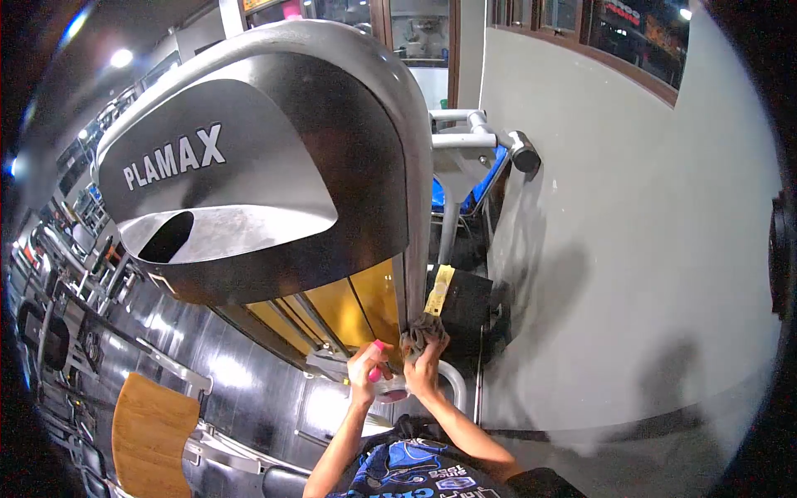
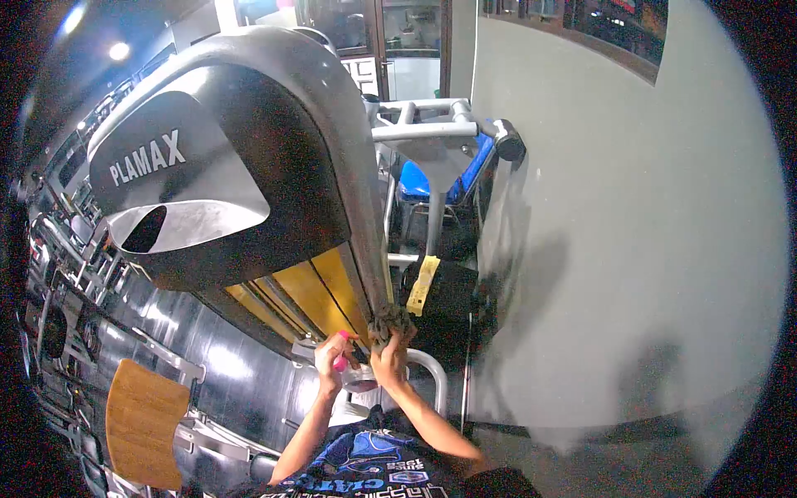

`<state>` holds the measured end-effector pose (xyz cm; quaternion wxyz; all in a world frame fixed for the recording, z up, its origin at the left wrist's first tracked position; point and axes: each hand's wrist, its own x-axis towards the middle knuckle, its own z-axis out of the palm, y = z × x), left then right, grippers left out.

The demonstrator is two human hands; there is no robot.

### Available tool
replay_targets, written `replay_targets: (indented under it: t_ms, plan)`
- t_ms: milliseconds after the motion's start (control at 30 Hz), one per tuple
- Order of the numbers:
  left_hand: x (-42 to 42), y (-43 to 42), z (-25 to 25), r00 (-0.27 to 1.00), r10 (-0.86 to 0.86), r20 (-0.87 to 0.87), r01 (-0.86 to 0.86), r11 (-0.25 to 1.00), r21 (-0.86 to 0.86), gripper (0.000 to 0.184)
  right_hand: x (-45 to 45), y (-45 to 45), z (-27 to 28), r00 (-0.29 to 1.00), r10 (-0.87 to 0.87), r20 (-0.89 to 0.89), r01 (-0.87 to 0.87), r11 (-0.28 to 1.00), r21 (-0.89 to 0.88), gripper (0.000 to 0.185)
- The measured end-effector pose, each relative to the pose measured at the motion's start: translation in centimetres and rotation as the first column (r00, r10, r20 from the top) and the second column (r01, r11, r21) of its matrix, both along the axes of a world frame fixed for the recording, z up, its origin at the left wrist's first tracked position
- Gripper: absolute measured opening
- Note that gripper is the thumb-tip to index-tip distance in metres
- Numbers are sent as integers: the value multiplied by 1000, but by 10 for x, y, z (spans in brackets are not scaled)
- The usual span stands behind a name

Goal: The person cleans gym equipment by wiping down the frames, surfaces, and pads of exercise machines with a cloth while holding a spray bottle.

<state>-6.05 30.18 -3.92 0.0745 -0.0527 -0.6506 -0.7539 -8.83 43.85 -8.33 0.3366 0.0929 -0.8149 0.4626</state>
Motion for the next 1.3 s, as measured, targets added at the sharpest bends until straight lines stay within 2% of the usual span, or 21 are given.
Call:
replay_targets:
  t_ms: [33,167,333,400,467,533,567,633,700,767,833,900,933,1000,1033,1067,1133,1167,1233,1300]
  plan:
    - [4,0,6,1000,-11,-5,11,1000,-17,45,-4,2,14,991,-28,-128,28,1000,0,55]
    - [6,1,12,1000,-17,19,17,1000,-12,45,-11,8,67,979,-51,-196,53,999,7,41]
    - [4,0,12,998,-18,55,17,1000,18,42,-6,15,18,982,6,-191,14,995,103,38]
    - [5,0,22,999,-15,30,15,1000,12,40,2,16,7,988,125,-94,-117,989,86,39]
    - [3,-2,25,1000,-12,4,12,1000,3,38,3,13,17,978,135,-158,-133,991,24,38]
    - [4,-6,19,1000,-10,-23,11,1000,25,35,3,10,27,994,82,-67,-90,987,-136,36]
    - [4,-7,17,1000,-9,-20,10,1000,26,35,-1,11,33,994,-23,-108,12,995,-101,34]
    - [2,-9,15,999,-43,-17,44,998,35,33,-14,10,71,991,-58,-124,39,988,-151,33]
    - [3,-5,33,999,-46,-23,46,999,4,34,-24,10,80,986,-96,-136,67,976,-206,33]
    - [-1,0,45,998,-53,-34,51,998,-31,36,-38,13,71,971,-30,-239,-63,927,-371,32]
    - [-6,5,49,990,-23,-137,22,1000,-13,42,-40,14,58,979,13,-201,-100,898,-428,32]
    - [-12,6,50,993,-35,-115,35,999,-5,45,-42,17,48,982,122,-142,-179,834,-521,36]
    - [-15,8,51,995,-42,-88,42,999,2,47,-40,21,45,983,114,-145,-174,836,-520,36]
    - [-21,11,56,992,-53,-113,51,998,-26,47,-36,31,44,916,400,29,-228,580,-782,38]
    - [-24,13,60,990,-56,-133,49,997,-54,46,-34,39,60,872,441,213,-126,622,-773,39]
    - [-25,14,66,989,-69,-134,62,997,-55,46,-36,41,74,878,430,211,-119,623,-773,39]
    - [-24,15,78,988,-94,-123,78,989,-123,46,-43,44,104,922,384,52,-257,706,-659,44]
    - [-29,15,73,987,-109,-122,94,988,-123,46,-41,38,120,924,381,36,-242,652,-718,39]
    - [-37,12,61,963,-89,-253,45,983,-176,43,-40,33,140,958,287,-24,-233,724,-650,35]
    - [-36,14,66,970,-99,-222,66,986,-153,40,-42,30,140,970,231,-82,-234,770,-594,35]
